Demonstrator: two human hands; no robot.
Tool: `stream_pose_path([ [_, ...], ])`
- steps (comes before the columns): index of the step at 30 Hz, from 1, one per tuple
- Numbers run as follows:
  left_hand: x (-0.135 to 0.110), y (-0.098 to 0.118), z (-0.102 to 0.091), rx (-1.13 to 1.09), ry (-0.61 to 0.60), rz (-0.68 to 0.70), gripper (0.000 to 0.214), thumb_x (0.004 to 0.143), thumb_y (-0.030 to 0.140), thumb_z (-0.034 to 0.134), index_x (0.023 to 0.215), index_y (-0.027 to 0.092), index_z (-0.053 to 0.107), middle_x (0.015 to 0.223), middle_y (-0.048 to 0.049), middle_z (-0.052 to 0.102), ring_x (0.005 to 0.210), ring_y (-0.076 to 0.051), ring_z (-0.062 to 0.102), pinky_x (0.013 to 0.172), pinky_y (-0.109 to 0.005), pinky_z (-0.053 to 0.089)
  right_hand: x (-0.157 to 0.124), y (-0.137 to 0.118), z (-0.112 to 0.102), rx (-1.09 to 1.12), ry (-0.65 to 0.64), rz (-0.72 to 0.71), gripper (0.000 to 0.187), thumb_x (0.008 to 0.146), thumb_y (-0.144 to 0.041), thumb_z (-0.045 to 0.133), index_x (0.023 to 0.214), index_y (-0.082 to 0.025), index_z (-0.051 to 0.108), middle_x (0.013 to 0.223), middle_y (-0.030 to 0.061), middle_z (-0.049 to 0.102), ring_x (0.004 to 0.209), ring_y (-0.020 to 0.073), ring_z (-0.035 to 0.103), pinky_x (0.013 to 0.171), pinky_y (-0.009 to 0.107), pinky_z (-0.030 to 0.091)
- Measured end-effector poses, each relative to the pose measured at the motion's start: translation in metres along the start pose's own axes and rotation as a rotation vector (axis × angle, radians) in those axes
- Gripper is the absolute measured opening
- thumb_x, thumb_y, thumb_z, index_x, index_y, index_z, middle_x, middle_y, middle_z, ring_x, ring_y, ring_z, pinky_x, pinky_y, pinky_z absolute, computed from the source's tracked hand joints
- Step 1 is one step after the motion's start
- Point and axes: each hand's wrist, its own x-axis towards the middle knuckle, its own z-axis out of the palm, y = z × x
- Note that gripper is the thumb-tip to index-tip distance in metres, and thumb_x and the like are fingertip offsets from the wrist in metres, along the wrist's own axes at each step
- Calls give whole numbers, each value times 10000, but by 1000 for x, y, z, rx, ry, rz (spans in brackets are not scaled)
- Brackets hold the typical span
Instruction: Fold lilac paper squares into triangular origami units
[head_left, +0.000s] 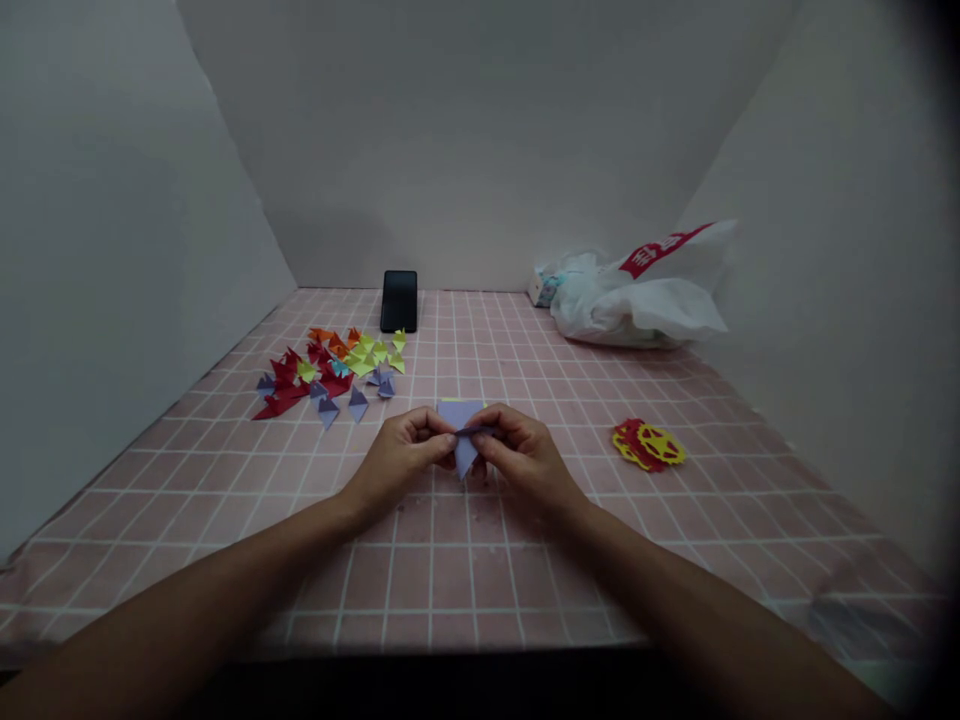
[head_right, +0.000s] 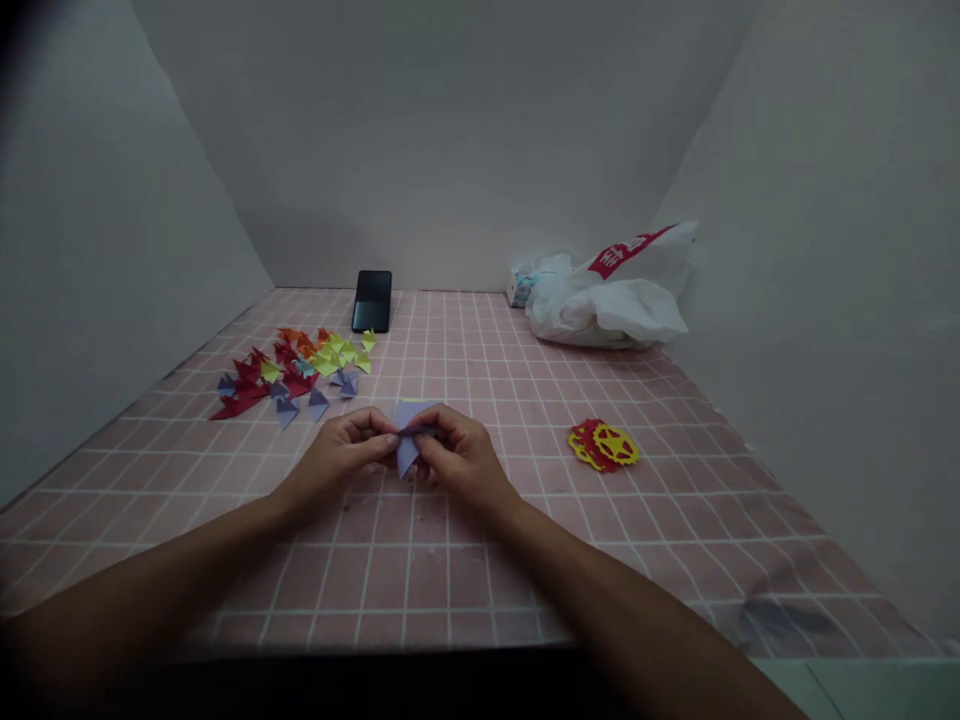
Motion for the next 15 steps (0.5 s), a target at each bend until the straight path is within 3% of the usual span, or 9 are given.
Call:
stream_pose_path([
  [15,-4,2,3,-169,2,-31,146,740,206,703,827,155,598,678,16,656,589,-118,647,620,-256,528,-1,-1,0,56,-21,-54,78,823,-169,631,853,-200,696,670,-37,633,534,86,593,527,229,478],
])
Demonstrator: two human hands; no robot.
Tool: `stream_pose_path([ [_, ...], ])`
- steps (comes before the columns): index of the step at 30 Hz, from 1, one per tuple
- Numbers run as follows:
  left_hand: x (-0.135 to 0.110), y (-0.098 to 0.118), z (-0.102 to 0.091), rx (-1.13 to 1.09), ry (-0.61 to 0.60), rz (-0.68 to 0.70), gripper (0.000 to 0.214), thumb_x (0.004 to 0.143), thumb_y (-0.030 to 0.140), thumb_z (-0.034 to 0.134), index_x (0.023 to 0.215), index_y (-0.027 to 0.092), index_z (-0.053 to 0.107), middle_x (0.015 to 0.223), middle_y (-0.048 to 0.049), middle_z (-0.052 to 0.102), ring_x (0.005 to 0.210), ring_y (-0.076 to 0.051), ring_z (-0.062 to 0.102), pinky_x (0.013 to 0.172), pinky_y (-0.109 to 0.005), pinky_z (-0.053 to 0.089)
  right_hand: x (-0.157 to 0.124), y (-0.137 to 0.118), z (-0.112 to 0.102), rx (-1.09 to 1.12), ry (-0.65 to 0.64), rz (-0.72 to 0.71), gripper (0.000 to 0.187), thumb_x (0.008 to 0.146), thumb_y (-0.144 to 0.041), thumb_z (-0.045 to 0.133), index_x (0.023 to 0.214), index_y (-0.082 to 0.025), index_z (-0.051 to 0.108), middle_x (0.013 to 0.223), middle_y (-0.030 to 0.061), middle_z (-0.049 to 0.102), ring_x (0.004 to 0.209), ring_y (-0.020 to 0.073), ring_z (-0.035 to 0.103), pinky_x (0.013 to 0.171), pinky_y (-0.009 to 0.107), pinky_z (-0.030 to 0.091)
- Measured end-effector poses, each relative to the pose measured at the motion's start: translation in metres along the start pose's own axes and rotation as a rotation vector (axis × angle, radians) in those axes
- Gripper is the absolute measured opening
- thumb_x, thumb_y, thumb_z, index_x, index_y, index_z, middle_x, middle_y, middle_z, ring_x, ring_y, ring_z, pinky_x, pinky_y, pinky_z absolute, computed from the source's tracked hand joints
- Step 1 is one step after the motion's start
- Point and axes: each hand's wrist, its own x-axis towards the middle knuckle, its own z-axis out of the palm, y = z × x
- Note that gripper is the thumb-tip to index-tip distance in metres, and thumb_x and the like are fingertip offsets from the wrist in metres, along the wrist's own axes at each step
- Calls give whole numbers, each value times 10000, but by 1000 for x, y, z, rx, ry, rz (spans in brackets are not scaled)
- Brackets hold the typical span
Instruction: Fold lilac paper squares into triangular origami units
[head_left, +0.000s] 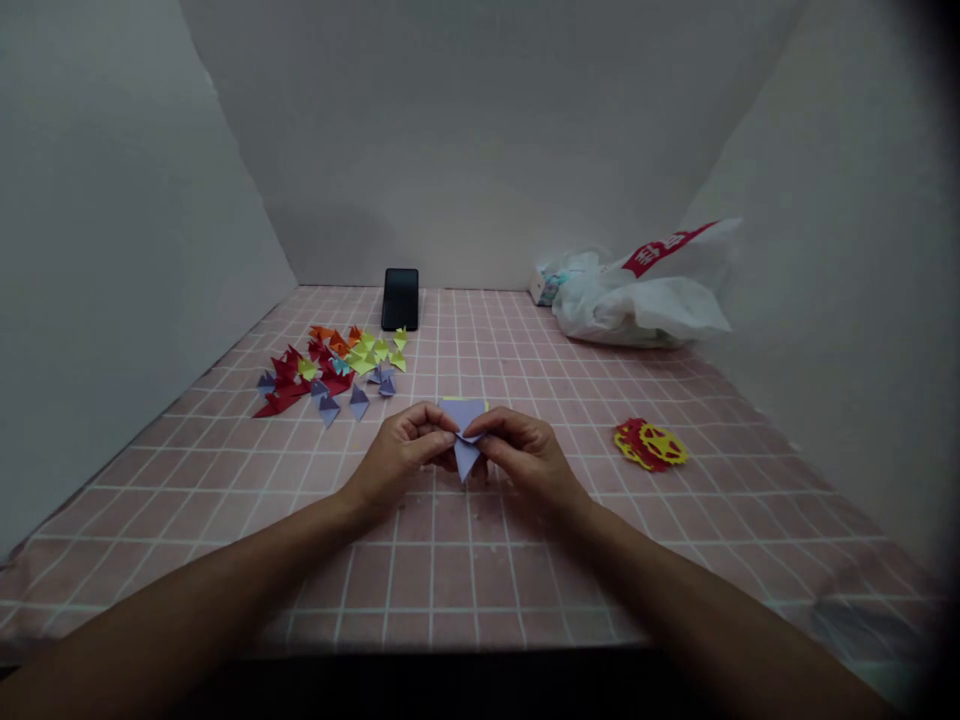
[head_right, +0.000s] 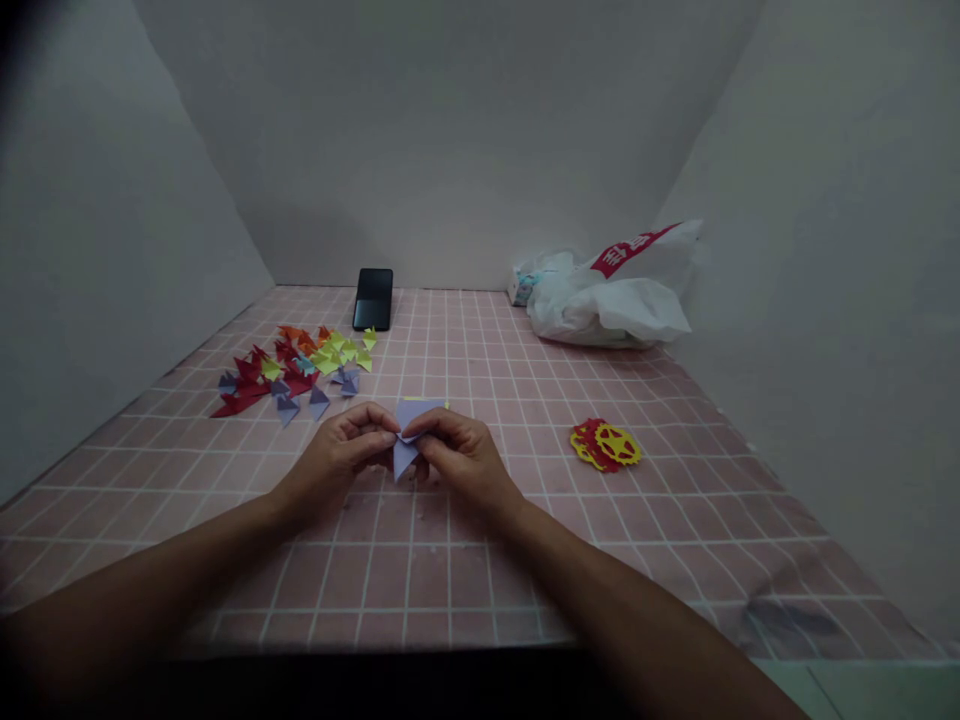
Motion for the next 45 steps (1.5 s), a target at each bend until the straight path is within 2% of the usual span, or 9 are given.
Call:
stream_pose_path([
  [11,-2,-2,1,33,20,108,158,754,197,690,874,182,589,650,31,640,586,-110,615,600,-236,512,-3,-2,1,31,-3,48,98,790,-138,599,763,-185,680,633,-27,655,552,97,618,562,239,502],
  [23,-2,-2,2,32,16,130,181,762,183,676,894,191,553,668,39,631,608,-109,610,603,-227,497,-4,-4,1,-55,-30,11,113,799,-128,556,762,-186,646,665,-18,644,582,110,602,591,256,483],
  [30,-2,-1,1,96,18,141,162,830,232,645,968,183,576,672,24,638,624,-123,618,620,-245,491,-4,-4,0,-173,-34,-48,136,818,-133,524,778,-192,640,670,-18,618,602,111,587,610,268,468],
  [37,0,-1,-1,159,-2,187,176,835,257,670,963,180,576,680,31,634,620,-108,601,611,-226,481,-4,-4,1,-166,-59,-49,141,824,-119,514,782,-191,628,711,-13,622,616,110,597,622,272,483],
  [45,2,-4,-4,254,126,319,116,822,199,666,883,194,568,702,58,549,593,-72,521,557,-183,426,-2,-7,0,-190,-109,-112,104,842,-142,563,818,-188,653,783,-4,600,668,111,606,660,275,485],
])
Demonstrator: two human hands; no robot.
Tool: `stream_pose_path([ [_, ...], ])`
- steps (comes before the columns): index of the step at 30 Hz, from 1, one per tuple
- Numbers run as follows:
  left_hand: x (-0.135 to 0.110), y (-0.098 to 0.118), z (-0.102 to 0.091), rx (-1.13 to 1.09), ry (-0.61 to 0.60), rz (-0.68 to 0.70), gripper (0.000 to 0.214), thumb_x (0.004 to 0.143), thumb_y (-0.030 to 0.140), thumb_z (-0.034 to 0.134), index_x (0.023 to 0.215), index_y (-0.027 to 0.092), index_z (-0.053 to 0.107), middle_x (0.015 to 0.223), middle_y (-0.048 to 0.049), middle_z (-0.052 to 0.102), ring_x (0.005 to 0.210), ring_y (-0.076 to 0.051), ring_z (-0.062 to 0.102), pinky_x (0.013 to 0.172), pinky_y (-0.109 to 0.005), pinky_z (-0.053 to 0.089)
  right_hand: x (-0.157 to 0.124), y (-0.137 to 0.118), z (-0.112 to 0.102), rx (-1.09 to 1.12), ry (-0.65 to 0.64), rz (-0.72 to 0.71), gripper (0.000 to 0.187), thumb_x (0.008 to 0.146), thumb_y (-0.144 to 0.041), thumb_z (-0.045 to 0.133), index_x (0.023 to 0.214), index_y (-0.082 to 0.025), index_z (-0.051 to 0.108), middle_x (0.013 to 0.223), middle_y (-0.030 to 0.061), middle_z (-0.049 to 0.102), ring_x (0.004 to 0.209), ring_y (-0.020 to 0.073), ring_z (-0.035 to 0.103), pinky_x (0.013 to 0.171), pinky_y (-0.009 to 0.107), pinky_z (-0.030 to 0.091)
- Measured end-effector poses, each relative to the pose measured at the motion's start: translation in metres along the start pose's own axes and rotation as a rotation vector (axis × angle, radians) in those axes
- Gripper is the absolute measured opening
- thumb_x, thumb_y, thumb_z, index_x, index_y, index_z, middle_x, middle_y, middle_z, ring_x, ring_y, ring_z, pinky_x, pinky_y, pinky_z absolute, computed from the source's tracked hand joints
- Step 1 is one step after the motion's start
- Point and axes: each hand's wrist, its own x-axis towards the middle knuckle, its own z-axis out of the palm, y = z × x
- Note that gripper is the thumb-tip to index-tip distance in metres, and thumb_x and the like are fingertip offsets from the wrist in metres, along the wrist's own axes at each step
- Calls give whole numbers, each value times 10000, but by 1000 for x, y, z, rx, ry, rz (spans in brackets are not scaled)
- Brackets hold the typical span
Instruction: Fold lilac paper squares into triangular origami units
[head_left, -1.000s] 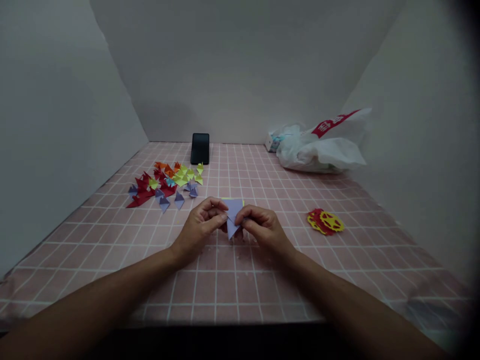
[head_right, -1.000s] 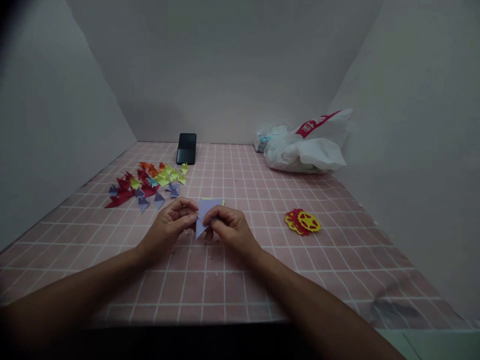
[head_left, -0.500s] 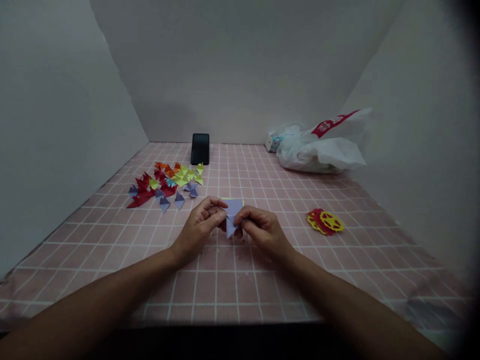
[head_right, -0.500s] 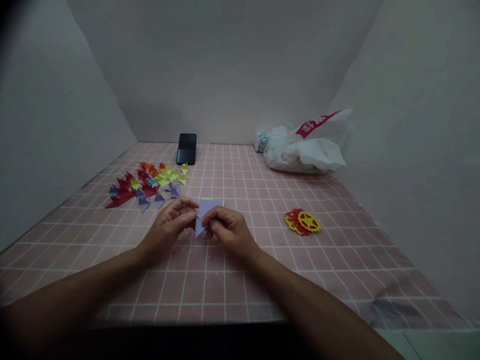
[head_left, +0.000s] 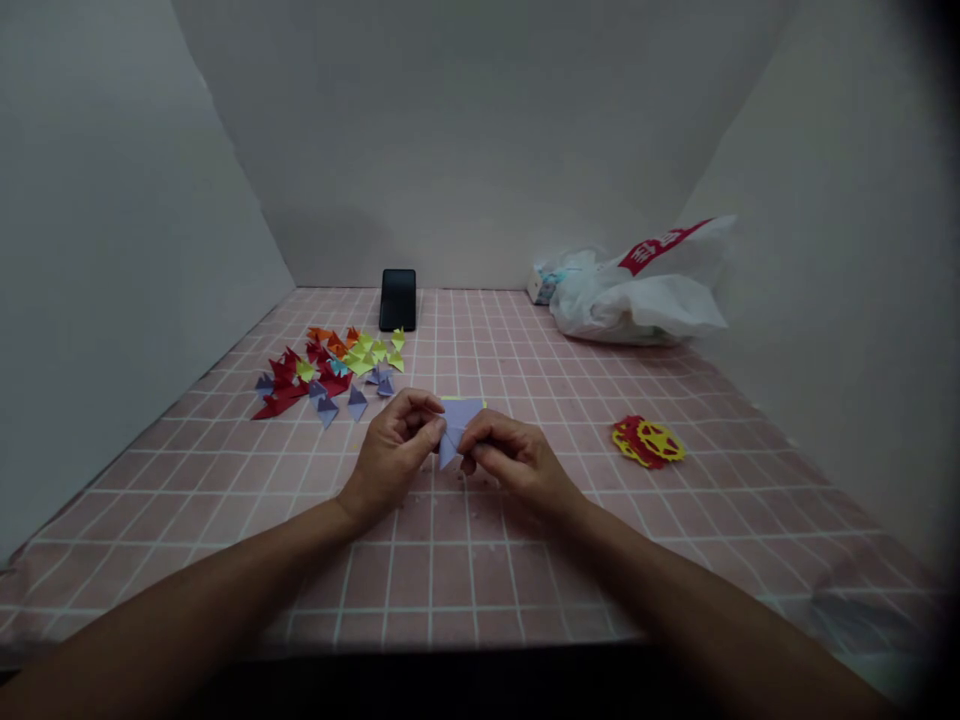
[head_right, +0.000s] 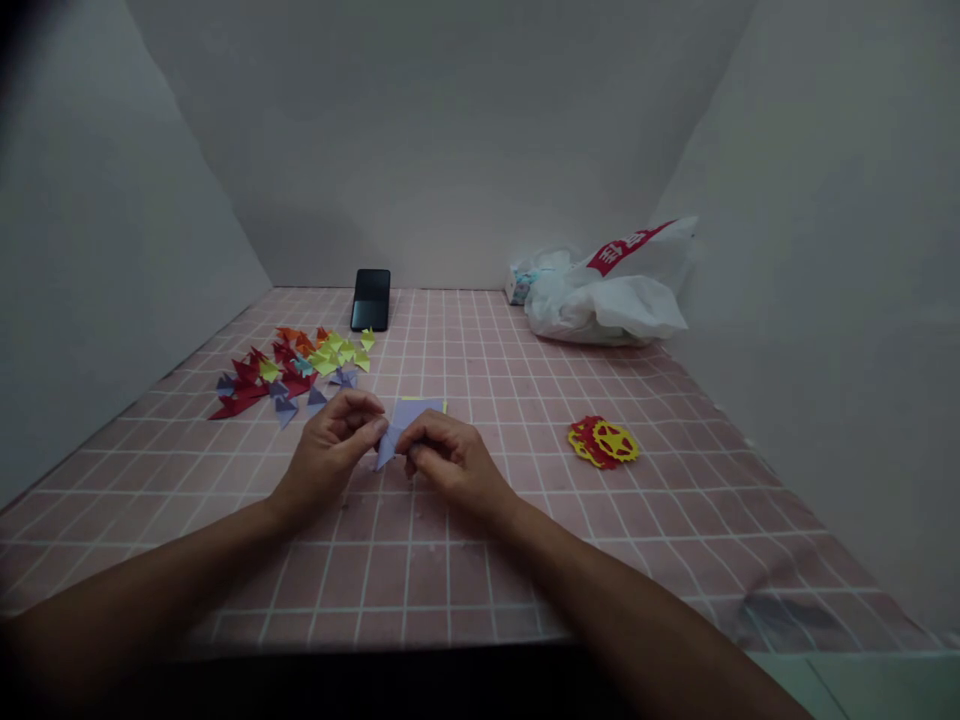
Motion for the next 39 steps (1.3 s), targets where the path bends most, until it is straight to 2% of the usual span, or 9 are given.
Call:
stream_pose_path([
  [3,1,1,1,33,16,62,109,824,179,655,871,192,558,717,57,545,611,-70,529,570,-179,433,0,0,-1,90,54,52,82,883,-234,580,928,-192,635,809,-2,613,664,116,617,642,274,492],
  [6,0,1,2,75,17,106,91,831,167,640,864,188,558,728,49,552,630,-73,545,587,-184,447,1,1,-1,133,104,147,179,912,-359,577,965,-191,610,780,-5,610,606,118,602,551,259,480],
  [9,-2,0,2,140,19,142,81,838,155,630,874,187,565,748,41,559,640,-76,552,590,-188,454,2,3,0,108,78,212,219,888,-397,609,885,-178,609,702,-18,583,548,110,566,506,247,457],
  [13,-2,-2,1,211,8,184,75,847,147,618,877,186,562,752,35,561,641,-79,556,583,-192,456,1,6,2,54,72,236,216,878,-361,629,771,-178,587,615,-34,559,509,97,529,516,245,424],
  [22,-2,-2,1,232,-25,203,62,855,145,608,875,186,568,790,24,565,670,-84,543,603,-207,448,1,4,1,-34,100,183,313,920,-354,574,660,-182,561,556,-33,548,487,95,513,508,246,400],
  [32,-1,-3,0,77,-40,74,105,838,185,660,901,187,576,800,23,591,691,-92,581,624,-210,459,1,2,1,31,86,238,284,885,-360,600,665,-186,555,546,-34,560,474,98,516,499,242,399],
  [39,-1,-3,-2,-18,-74,-33,180,914,328,596,1020,184,613,804,5,611,712,-120,594,672,-249,495,2,2,0,-5,117,222,280,889,-367,590,678,-184,569,535,-36,558,467,99,510,502,246,392],
])
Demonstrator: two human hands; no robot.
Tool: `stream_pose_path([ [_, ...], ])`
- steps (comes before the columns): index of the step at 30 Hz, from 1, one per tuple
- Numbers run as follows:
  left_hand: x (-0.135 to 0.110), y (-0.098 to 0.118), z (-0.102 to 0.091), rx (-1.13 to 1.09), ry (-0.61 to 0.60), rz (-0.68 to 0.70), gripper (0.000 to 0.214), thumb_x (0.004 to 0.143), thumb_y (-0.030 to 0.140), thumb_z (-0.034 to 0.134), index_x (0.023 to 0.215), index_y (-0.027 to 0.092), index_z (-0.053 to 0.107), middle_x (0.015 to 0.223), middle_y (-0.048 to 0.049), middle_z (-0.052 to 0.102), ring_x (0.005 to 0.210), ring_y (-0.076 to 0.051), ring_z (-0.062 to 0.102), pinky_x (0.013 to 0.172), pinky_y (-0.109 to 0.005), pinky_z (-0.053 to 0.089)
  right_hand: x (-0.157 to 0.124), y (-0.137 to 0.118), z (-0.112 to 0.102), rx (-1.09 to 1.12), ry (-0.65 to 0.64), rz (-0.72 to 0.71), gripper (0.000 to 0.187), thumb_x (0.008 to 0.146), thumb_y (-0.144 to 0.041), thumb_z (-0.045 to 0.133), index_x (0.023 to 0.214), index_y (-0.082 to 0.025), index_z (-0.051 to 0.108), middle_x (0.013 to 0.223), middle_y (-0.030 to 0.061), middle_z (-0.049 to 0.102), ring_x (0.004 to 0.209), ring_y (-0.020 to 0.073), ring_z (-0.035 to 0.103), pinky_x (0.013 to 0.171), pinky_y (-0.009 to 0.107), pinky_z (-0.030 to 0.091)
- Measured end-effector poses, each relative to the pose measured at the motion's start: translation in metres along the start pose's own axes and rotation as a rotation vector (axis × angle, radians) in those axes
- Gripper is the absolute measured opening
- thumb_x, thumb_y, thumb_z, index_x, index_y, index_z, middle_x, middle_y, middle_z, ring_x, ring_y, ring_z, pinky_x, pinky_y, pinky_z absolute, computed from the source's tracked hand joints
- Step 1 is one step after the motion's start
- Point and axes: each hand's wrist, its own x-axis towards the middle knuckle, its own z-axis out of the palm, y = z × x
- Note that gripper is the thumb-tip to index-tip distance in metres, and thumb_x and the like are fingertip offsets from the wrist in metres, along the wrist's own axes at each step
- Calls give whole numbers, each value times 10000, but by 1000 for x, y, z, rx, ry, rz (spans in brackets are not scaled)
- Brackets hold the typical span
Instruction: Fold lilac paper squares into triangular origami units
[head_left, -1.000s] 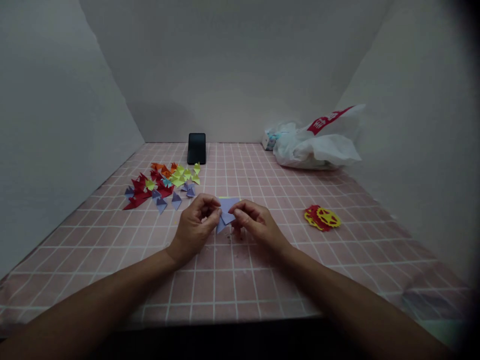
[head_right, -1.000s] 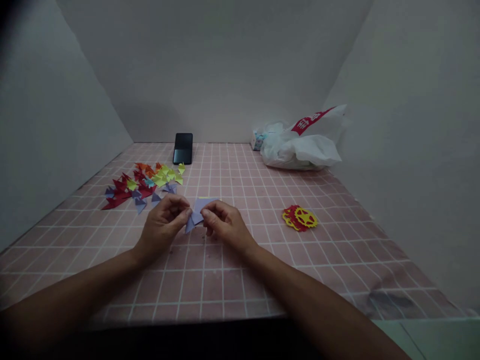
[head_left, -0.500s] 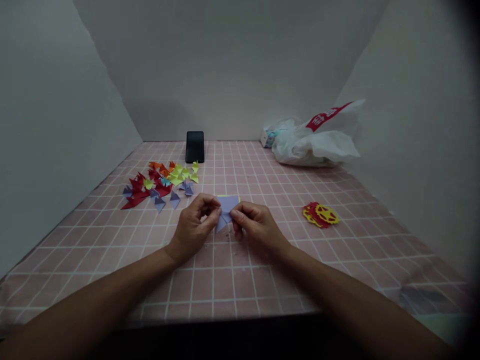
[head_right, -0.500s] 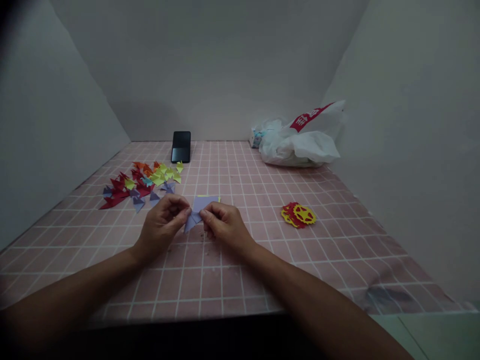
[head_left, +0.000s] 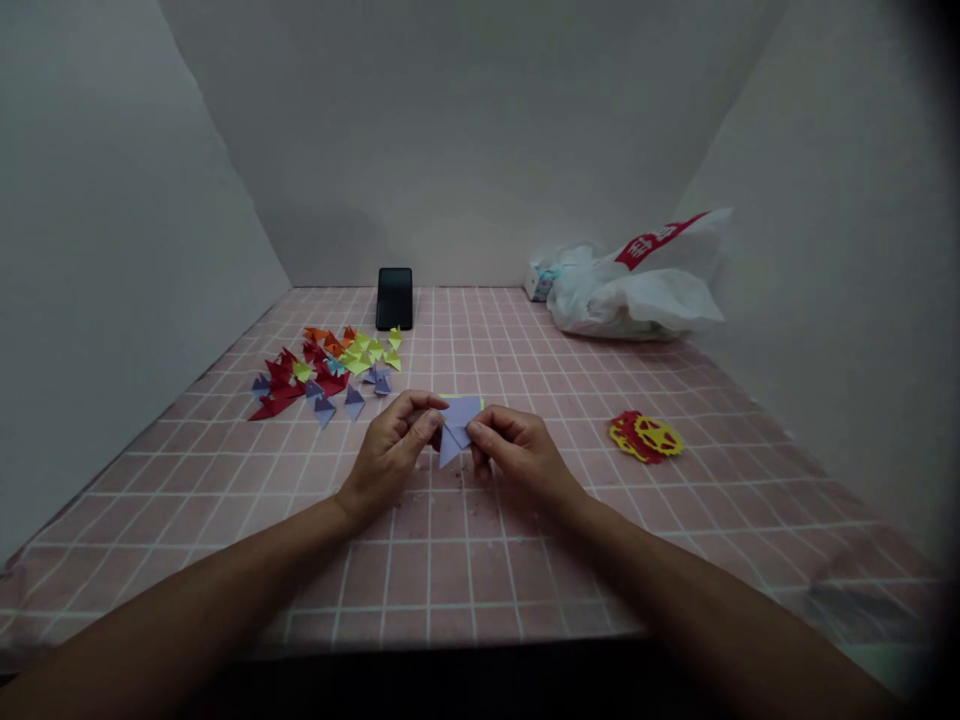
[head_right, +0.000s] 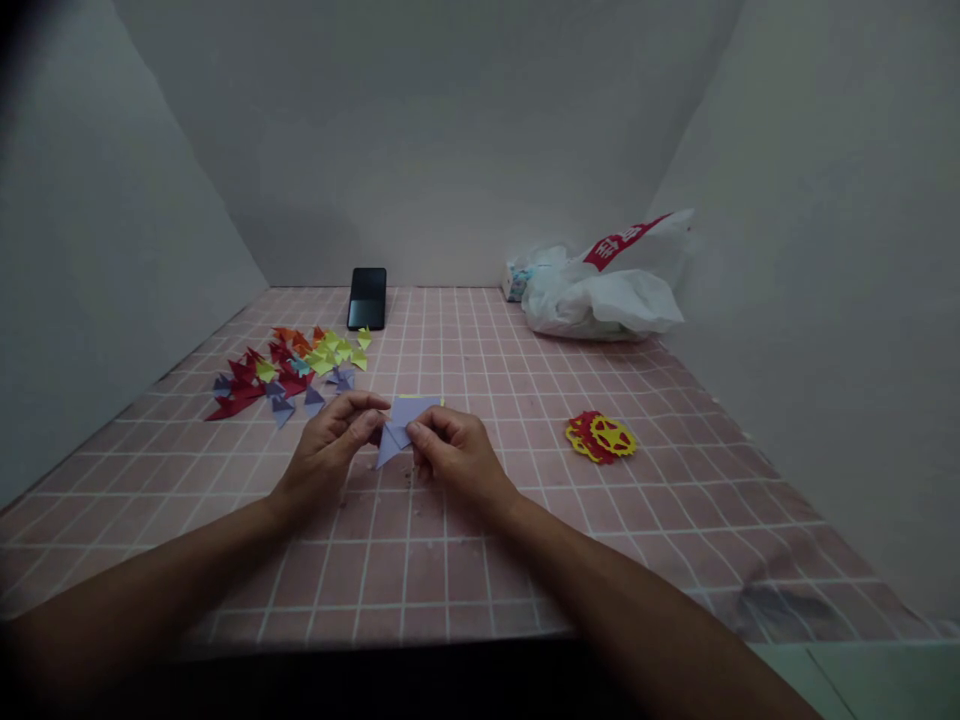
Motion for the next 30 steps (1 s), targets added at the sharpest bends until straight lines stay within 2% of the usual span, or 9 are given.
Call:
stream_pose_path([
  [3,1,1,0,-1,-24,-55,200,890,346,617,980,169,634,780,5,606,675,-114,567,641,-242,473,0,0,1,8,16,-2,277,898,-371,583,691,-186,571,536,-35,562,471,102,513,510,250,396],
  [7,2,4,0,42,-62,-112,177,835,325,671,834,154,627,714,7,606,644,-113,550,617,-242,435,-1,0,2,-3,14,-10,280,906,-378,583,705,-184,574,546,-31,568,479,107,519,513,256,396],
  [15,2,5,-1,94,-52,-88,200,850,329,642,753,156,614,669,9,601,606,-108,531,598,-241,426,-1,1,1,6,-18,-8,295,905,-370,589,675,-188,549,556,-35,551,496,98,509,523,250,396],
  [19,1,8,0,149,-64,-83,202,835,316,645,714,161,602,654,11,590,598,-107,515,580,-233,415,-1,4,1,24,-66,5,237,884,-370,615,740,-187,570,589,-37,555,512,102,507,520,249,392],
  [30,0,7,-1,178,-105,-63,250,905,359,555,775,162,638,663,18,553,613,-118,493,603,-246,399,-1,0,1,65,-56,28,251,870,-358,612,695,-188,555,561,-34,568,489,101,512,514,250,385],
])
